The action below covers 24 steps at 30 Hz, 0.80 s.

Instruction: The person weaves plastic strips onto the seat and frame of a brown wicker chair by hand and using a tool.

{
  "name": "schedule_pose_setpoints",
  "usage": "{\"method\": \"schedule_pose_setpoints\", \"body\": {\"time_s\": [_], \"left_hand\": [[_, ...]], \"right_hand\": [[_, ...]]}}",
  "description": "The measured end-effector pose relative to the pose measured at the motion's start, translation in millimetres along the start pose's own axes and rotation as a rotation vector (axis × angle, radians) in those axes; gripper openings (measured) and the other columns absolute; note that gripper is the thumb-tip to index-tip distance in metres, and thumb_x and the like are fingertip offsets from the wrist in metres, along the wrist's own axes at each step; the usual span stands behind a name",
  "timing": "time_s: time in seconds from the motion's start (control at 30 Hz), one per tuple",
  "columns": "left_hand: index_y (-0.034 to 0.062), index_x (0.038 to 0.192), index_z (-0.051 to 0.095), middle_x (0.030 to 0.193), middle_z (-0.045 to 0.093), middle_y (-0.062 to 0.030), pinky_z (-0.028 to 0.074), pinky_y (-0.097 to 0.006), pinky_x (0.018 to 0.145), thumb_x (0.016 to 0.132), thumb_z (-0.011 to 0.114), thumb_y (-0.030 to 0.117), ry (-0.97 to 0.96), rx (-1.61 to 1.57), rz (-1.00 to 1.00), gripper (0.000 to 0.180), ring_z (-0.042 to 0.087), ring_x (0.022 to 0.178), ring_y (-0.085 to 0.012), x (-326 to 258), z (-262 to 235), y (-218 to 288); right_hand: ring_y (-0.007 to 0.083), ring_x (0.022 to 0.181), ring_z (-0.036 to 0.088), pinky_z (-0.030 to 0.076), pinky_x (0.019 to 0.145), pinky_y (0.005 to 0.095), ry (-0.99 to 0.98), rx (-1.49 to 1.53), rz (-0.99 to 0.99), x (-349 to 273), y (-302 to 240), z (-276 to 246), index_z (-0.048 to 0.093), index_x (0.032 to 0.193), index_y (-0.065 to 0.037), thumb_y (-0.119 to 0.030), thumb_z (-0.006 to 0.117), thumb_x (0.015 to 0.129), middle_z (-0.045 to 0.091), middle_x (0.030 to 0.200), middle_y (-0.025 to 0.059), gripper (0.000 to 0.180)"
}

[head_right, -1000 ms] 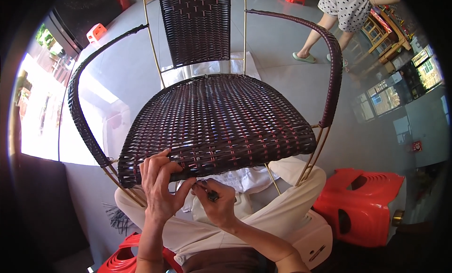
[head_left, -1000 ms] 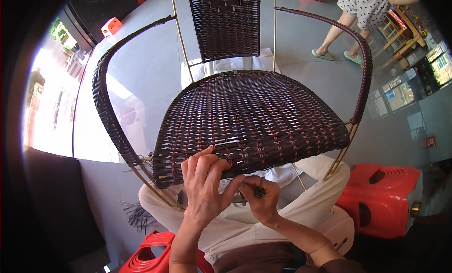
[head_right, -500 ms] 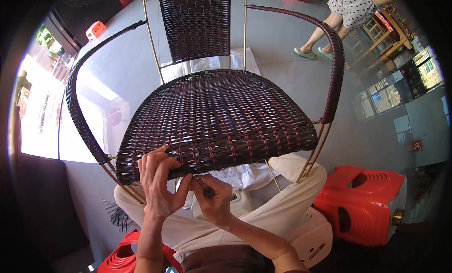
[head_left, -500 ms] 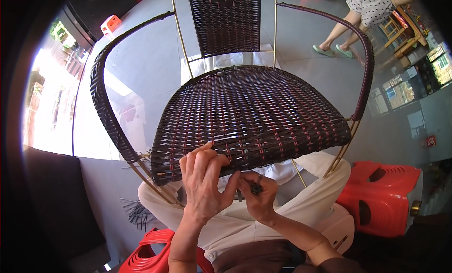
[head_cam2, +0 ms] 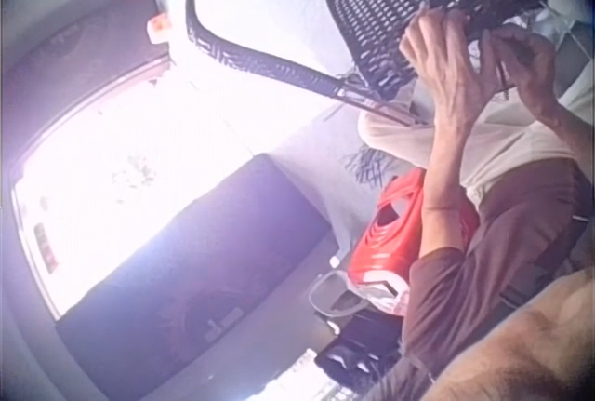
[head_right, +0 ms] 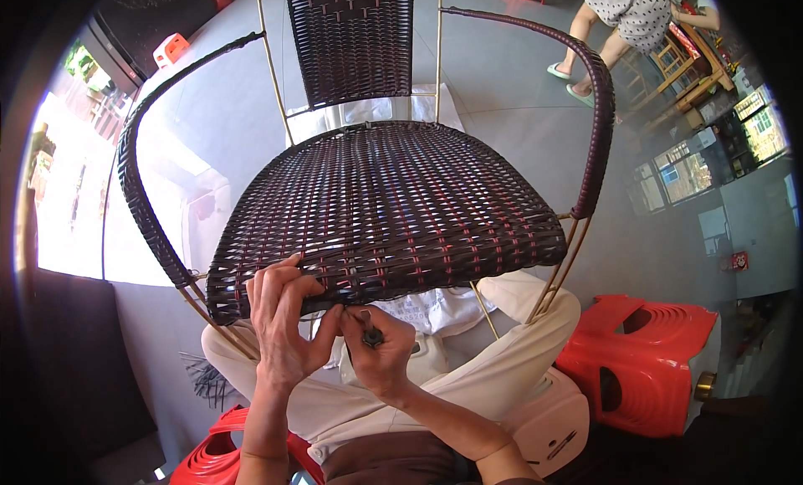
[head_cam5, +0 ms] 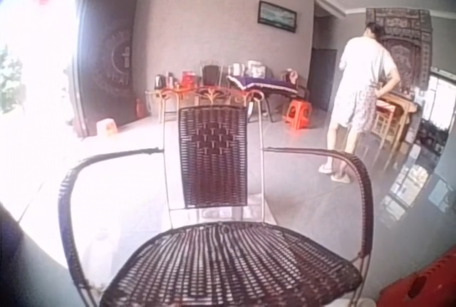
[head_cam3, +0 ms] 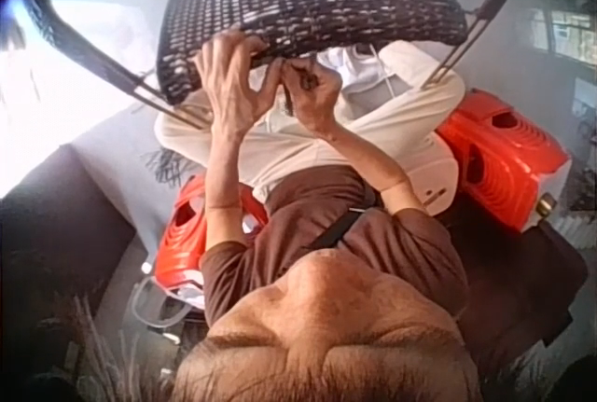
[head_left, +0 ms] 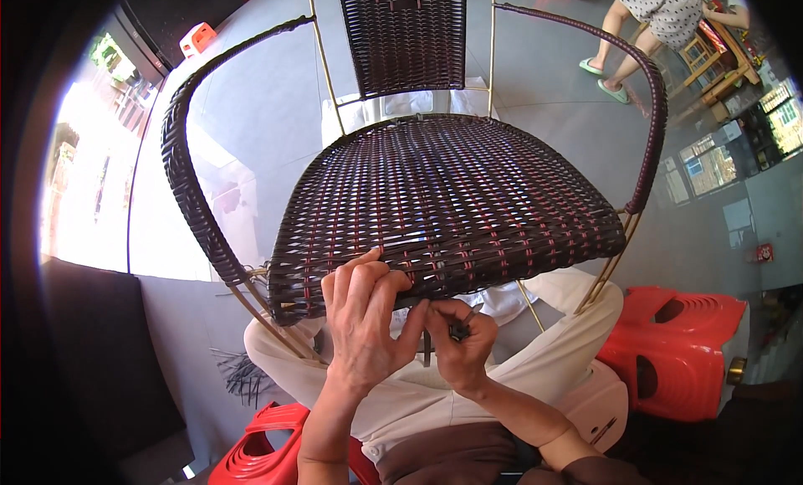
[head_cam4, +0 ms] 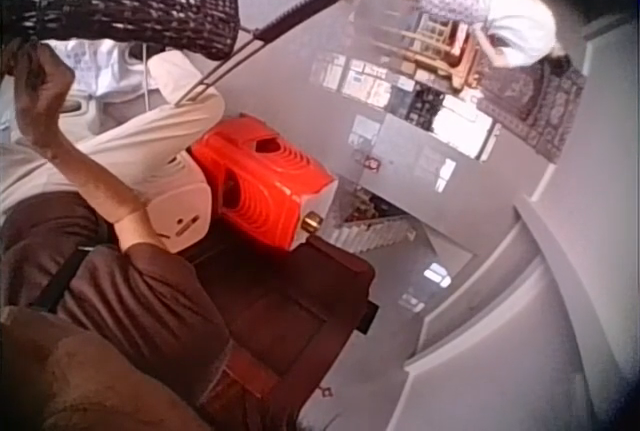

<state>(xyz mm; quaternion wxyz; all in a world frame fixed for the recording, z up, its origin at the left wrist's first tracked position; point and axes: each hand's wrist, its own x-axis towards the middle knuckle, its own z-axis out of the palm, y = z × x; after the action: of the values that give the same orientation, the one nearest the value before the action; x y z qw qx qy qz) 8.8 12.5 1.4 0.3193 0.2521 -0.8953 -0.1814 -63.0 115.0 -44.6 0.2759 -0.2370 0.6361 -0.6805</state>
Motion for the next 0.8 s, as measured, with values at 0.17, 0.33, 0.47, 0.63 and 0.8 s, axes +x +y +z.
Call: {"method": "schedule_pose_setpoints", "body": {"time_s": [0.17, 0.33, 0.47, 0.63, 0.8], "left_hand": [[0.0038, 0.086, 0.056, 0.093, 0.052, -0.0135, 0.035, -0.039, 0.077, 0.059, 0.068, 0.007, -0.003, -0.028, 0.018, 0.030, 0.051, 0.095, -0.0313, 0.3, 0.3, 0.3], [0.0038, 0.088, 0.059, 0.090, 0.052, -0.0105, 0.034, -0.039, 0.080, 0.064, 0.063, 0.012, -0.018, -0.062, -0.001, 0.025, 0.052, 0.100, -0.0302, -1.4, -6.4, -1.4], [0.0019, 0.088, 0.060, 0.088, 0.051, -0.0120, 0.035, -0.038, 0.078, 0.067, 0.055, 0.007, -0.025, -0.132, 0.019, 0.022, 0.052, 0.095, -0.0300, 0.9, -9.9, -4.7], [0.0034, 0.084, 0.061, 0.088, 0.053, -0.0108, 0.036, -0.034, 0.071, 0.068, 0.052, 0.000, -0.020, -0.146, 0.008, 0.018, 0.050, 0.078, -0.0260, 6.5, -10.9, -5.8], [0.0052, 0.087, 0.060, 0.081, 0.055, -0.0085, 0.038, -0.035, 0.065, 0.072, 0.053, -0.001, -0.109, -0.189, -0.050, 0.018, 0.051, 0.072, -0.0262, 16.4, -16.3, -10.8]], "right_hand": [[0.0062, 0.057, 0.054, 0.043, 0.051, 0.0211, 0.024, -0.064, -0.083, 4.2, -13.1, 1.6, 0.062, 0.081, 0.004, 0.001, 0.062, 0.079, 0.062, 0.065, 0.0051, 0.003], [0.0060, 0.057, 0.046, 0.036, 0.051, 0.0200, 0.064, -0.326, -0.480, 36.6, -51.3, -27.8, 0.065, 0.079, 0.001, 0.006, 0.066, 0.072, 0.056, 0.069, 0.0024, 0.009], [0.0107, 0.059, 0.050, 0.040, 0.053, 0.0242, -0.306, -0.546, -0.439, 71.3, -77.8, -24.9, 0.066, 0.087, 0.002, 0.003, 0.067, 0.071, 0.056, 0.072, 0.0059, 0.016], [0.0200, 0.059, 0.054, 0.043, 0.053, 0.0300, -0.390, -0.729, -0.456, 77.9, -78.2, -11.5, 0.065, 0.080, -0.003, 0.000, 0.072, 0.065, 0.054, 0.069, 0.0060, 0.017], [0.0244, 0.059, 0.056, 0.043, 0.054, 0.0334, -0.467, -0.732, -0.559, 84.3, -78.8, -11.6, 0.056, 0.078, -0.002, 0.003, 0.067, 0.067, 0.054, 0.070, 0.0079, 0.016]]}}
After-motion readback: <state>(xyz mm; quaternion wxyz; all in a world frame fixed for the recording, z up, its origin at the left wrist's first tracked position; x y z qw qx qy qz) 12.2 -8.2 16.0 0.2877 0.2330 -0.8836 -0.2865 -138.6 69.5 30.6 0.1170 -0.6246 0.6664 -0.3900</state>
